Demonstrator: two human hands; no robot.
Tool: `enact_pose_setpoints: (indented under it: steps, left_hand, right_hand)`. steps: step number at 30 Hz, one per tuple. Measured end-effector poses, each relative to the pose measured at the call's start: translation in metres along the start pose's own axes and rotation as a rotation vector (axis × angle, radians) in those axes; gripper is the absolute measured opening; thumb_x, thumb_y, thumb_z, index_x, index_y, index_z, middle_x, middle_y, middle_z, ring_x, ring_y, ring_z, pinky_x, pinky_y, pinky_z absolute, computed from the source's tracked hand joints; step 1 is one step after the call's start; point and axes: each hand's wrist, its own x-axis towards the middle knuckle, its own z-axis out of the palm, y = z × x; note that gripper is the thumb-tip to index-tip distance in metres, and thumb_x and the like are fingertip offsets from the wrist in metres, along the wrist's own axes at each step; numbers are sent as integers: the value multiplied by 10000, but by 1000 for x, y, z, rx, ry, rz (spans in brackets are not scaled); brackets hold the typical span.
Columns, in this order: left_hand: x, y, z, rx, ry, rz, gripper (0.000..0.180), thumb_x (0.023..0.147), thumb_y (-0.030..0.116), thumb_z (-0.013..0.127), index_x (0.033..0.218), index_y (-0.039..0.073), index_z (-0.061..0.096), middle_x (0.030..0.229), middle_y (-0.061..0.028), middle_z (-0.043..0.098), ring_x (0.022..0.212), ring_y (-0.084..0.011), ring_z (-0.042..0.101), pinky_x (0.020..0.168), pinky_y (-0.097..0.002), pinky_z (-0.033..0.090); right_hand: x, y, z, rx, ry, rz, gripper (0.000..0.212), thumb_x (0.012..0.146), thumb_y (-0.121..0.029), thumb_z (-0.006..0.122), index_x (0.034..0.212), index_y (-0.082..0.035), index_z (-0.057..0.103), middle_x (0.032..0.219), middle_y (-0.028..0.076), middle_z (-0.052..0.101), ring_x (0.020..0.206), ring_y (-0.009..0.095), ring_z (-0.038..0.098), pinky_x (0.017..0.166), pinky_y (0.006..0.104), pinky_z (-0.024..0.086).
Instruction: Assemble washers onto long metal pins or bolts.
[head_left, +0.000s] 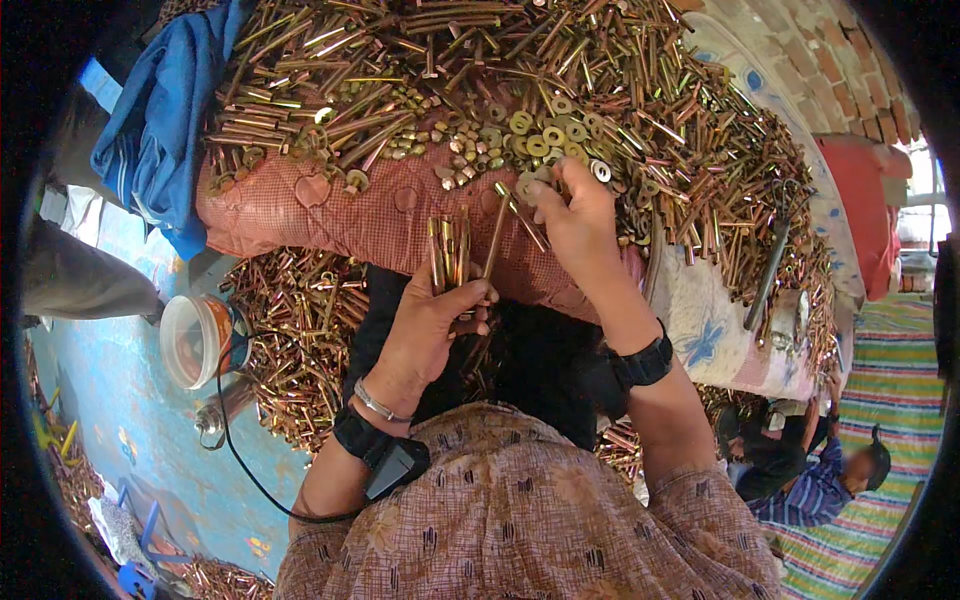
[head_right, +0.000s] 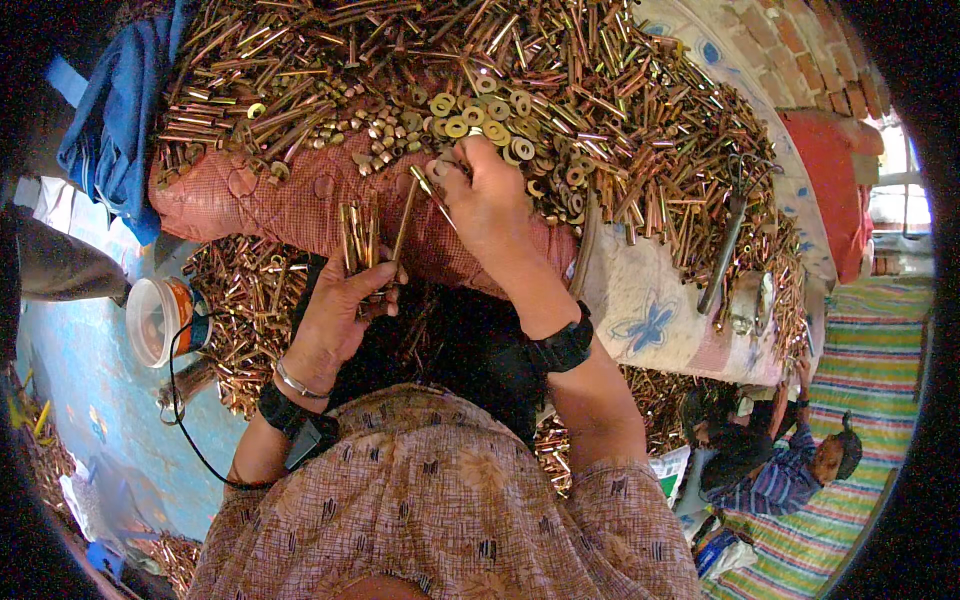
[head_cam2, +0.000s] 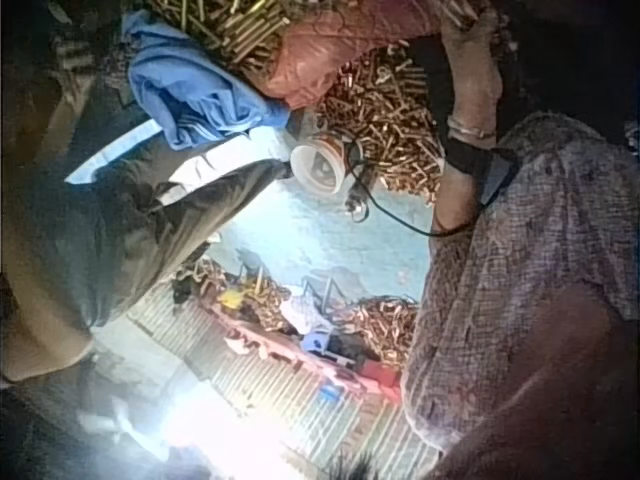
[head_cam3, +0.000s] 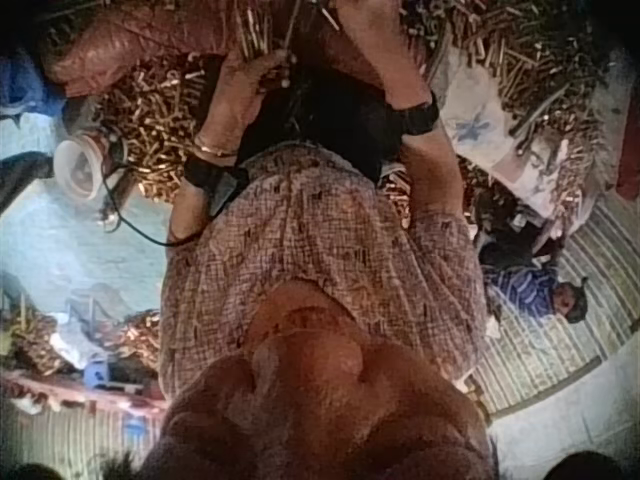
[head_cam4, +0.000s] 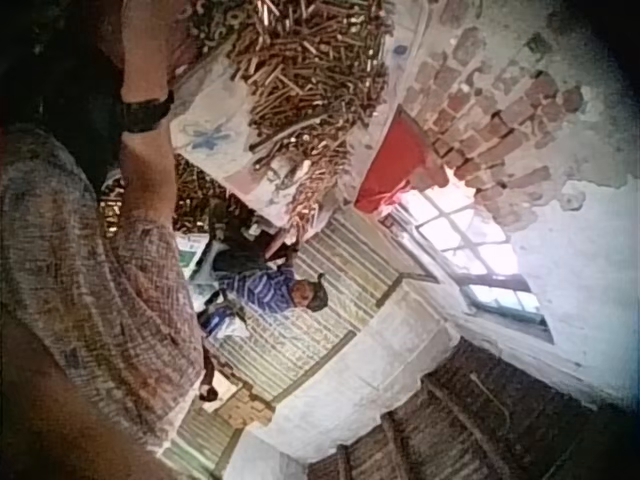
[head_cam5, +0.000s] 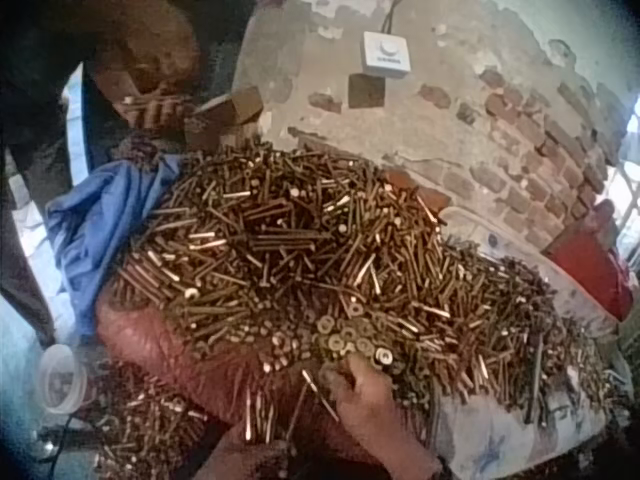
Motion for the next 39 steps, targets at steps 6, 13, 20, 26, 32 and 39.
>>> enact_pose_setpoints:
  steps: [6, 13, 20, 26, 32, 39]
  left_hand:
    - [-3, 2, 2, 21, -19, -3, 176, 805, 86, 611, 952, 84, 515, 761, -49, 606, 633, -112, 565, 514, -234, 476]
    - [-7, 8, 7, -95, -58, -69, 142, 817, 70, 587, 936, 60, 511, 740, -53, 584, 590, -120, 534, 503, -243, 461]
    - [-11, 3, 5, 48, -52, -52, 179, 810, 60, 593, 959, 49, 494, 745, -56, 581, 588, -114, 537, 503, -239, 468]
    - [-14, -1, 4, 91, -99, -81, 216, 803, 55, 603, 989, 44, 493, 739, -52, 583, 585, -108, 536, 497, -241, 468]
    - [-14, 3, 0, 129, -163, -70, 233, 803, 56, 602, 1011, 29, 501, 741, -47, 586, 585, -110, 546, 495, -235, 466]
    - [-13, 2, 3, 235, -82, -18, 235, 811, 53, 592, 1027, 36, 500, 743, -46, 585, 617, -113, 565, 510, -237, 477]
  right_hand:
    - [-13, -20, -3, 191, -103, 41, 75, 810, -49, 563, 843, 10, 531, 708, 49, 554, 595, 93, 506, 555, 246, 419]
    - [-43, -6, 0, -307, 5, -639, 126, 834, -60, 540, 939, 9, 534, 782, 58, 582, 662, 90, 513, 589, 242, 425]
    - [-20, -6, -12, 1139, 123, 237, 75, 910, -86, 444, 959, -35, 470, 882, 100, 574, 747, 146, 529, 663, 278, 444]
    - [-19, 11, -6, 1549, -27, 309, 140, 882, -143, 529, 929, -27, 466, 958, 168, 555, 862, 252, 560, 769, 378, 492]
    - [-21, 8, -7, 1549, -5, 342, 130, 878, -140, 531, 918, -20, 503, 941, 149, 569, 875, 252, 568, 791, 386, 488]
    - [-33, -13, -4, 1259, -165, 507, 135, 863, -144, 556, 929, -28, 537, 888, 100, 592, 818, 193, 576, 725, 332, 475]
